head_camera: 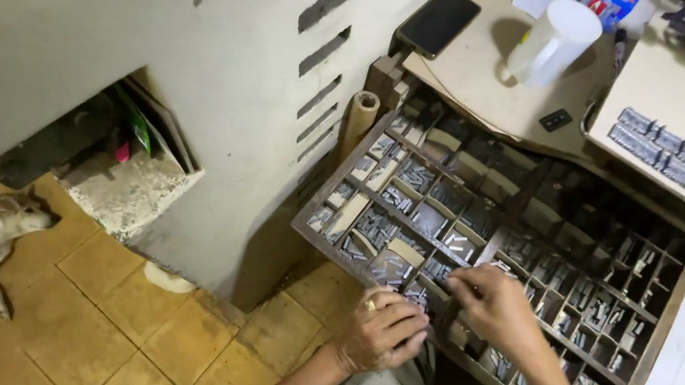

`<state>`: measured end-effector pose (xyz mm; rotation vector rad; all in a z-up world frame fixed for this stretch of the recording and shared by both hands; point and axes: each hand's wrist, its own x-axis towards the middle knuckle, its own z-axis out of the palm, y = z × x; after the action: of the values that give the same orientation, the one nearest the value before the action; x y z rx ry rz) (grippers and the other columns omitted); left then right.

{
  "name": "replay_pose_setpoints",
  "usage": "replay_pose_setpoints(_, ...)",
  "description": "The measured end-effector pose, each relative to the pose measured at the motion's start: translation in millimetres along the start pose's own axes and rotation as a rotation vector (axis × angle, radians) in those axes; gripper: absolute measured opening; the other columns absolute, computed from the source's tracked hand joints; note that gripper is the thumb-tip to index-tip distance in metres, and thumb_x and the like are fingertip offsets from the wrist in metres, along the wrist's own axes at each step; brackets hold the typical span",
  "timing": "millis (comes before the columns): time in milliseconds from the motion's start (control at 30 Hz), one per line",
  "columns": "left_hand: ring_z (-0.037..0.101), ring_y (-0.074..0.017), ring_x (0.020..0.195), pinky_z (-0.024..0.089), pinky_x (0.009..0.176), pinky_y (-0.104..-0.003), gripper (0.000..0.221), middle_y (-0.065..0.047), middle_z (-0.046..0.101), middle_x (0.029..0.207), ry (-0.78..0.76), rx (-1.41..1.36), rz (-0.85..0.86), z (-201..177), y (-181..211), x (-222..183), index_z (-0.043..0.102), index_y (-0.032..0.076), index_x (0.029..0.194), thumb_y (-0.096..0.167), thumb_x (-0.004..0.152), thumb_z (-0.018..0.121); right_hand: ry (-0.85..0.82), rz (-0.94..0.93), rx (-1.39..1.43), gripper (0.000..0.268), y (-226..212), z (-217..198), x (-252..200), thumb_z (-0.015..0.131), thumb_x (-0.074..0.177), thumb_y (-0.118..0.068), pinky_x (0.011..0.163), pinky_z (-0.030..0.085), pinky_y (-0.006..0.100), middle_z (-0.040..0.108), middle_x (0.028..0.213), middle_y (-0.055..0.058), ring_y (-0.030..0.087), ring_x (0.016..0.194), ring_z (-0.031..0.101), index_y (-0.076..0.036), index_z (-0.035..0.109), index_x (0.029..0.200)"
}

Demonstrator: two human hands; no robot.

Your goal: Manually selecting individual metal type characters from a partitioned wooden case and arranging them on a plate for letterpress printing.

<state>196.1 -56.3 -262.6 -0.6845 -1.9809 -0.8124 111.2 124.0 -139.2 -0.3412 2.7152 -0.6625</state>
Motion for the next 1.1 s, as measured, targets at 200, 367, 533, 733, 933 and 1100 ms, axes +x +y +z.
replay_pose_setpoints(200,0.066,-0.0386,0.117,0.046,0.11,-0.055,0.027,-0.02,0.071,0.124,-0.127,-0.039,0.049,-15,10,-13,0.074,0.001,0.12,0.013,0.098,0.064,0.076,-0.384,-0.093,0.018,-44,46,12,0.063,0.097,-0.025,0.059,0.056,0.041,0.066,0.087,0.001,0.023,0.068,0.067,-0.018,0.078,0.105)
replay_pose_setpoints(367,0.065,-0.0439,0.117,0.049,0.111,-0.057,0.031,-0.025,0.07,0.123,-0.113,-0.117,0.037,-24,19,-3,0.071,-0.005,0.123,0.008,0.099,0.057,0.046,-0.589,-0.217,0.03,-56,75,50,0.056,0.103,-0.028,0.045,0.056,0.045,0.063,0.092,0.002,0.027,0.061,0.064,-0.017,0.074,0.123)
replay_pose_setpoints(533,0.066,-0.0356,0.122,0.046,0.111,-0.053,0.031,-0.016,0.07,0.129,-0.105,-0.027,0.0,-21,19,-8,0.073,0.003,0.125,0.011,0.098,0.058,0.132,-0.514,-0.283,0.028,-55,78,61,0.052,0.103,-0.031,0.036,0.052,0.048,0.06,0.09,0.002,0.031,0.053,0.064,-0.021,0.073,0.12)
replay_pose_setpoints(733,0.063,-0.0406,0.12,0.048,0.109,-0.054,0.031,-0.02,0.069,0.124,-0.086,-0.144,-0.045,-23,20,-6,0.073,0.0,0.123,0.011,0.101,0.055,0.018,-0.433,-0.325,0.032,-80,77,59,0.054,0.102,-0.039,0.054,0.057,0.051,0.068,0.103,0.002,0.035,0.082,0.072,-0.026,0.071,0.125)
replay_pose_setpoints(933,0.064,-0.0386,0.123,0.047,0.11,-0.055,0.033,-0.021,0.069,0.131,-0.185,-0.146,-0.084,-30,17,-6,0.069,-0.002,0.13,0.01,0.106,0.049,-0.023,-0.504,-0.241,0.013,-86,79,63,0.061,0.097,-0.013,0.067,0.066,0.049,0.073,0.107,0.004,0.029,0.085,0.074,-0.012,0.073,0.103)
replay_pose_setpoints(1100,0.066,-0.039,0.122,0.047,0.114,-0.054,0.03,-0.02,0.072,0.125,-0.165,-0.124,-0.027,-27,10,-11,0.073,-0.002,0.124,0.007,0.096,0.065,0.115,-0.557,-0.058,0.016,-67,86,58,0.057,0.101,-0.014,0.048,0.051,0.03,0.065,0.093,0.005,0.017,0.062,0.057,-0.007,0.069,0.108)
